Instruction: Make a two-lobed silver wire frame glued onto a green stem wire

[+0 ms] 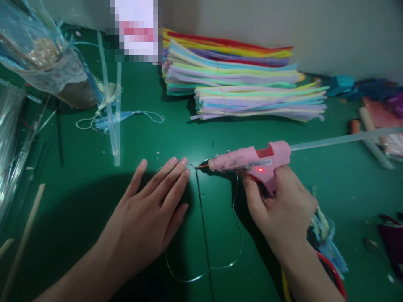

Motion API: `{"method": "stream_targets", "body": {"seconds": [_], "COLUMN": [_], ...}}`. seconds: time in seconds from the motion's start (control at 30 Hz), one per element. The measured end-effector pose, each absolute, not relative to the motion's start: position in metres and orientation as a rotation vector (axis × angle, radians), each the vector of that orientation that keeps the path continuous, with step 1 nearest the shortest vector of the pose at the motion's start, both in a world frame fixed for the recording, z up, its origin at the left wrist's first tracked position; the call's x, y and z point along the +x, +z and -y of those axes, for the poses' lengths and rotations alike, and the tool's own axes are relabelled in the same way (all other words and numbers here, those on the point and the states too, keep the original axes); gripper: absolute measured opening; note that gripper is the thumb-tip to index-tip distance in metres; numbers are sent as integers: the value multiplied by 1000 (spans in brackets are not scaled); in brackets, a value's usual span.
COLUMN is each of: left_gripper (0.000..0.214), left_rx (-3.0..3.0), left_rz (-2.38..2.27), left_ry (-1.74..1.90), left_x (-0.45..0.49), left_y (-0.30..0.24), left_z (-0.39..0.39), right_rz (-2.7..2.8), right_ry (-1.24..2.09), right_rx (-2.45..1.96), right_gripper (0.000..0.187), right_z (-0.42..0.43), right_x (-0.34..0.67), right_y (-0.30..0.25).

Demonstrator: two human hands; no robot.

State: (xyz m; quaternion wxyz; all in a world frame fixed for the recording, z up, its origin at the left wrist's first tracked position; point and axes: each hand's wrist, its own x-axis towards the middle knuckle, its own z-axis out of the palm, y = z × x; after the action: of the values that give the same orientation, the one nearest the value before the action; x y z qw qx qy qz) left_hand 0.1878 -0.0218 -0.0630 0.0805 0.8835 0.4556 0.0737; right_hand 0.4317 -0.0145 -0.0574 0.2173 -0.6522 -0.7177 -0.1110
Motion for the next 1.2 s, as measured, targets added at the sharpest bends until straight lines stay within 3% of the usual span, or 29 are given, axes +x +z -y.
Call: {"method": "stream_targets", "body": {"seconds": [1.2], "left_gripper": [47], "left_rx": [2649], "left_rz": [-1318], "left_ry": [252], "left_x": [188], "left_y": [-61], "left_z": [21], "right_rz": [1982], "right_ry": [-283], "right_rx": [-1811], "right_gripper": [19], "right_z": [16], "right_x": [432], "right_y": [-57]}}
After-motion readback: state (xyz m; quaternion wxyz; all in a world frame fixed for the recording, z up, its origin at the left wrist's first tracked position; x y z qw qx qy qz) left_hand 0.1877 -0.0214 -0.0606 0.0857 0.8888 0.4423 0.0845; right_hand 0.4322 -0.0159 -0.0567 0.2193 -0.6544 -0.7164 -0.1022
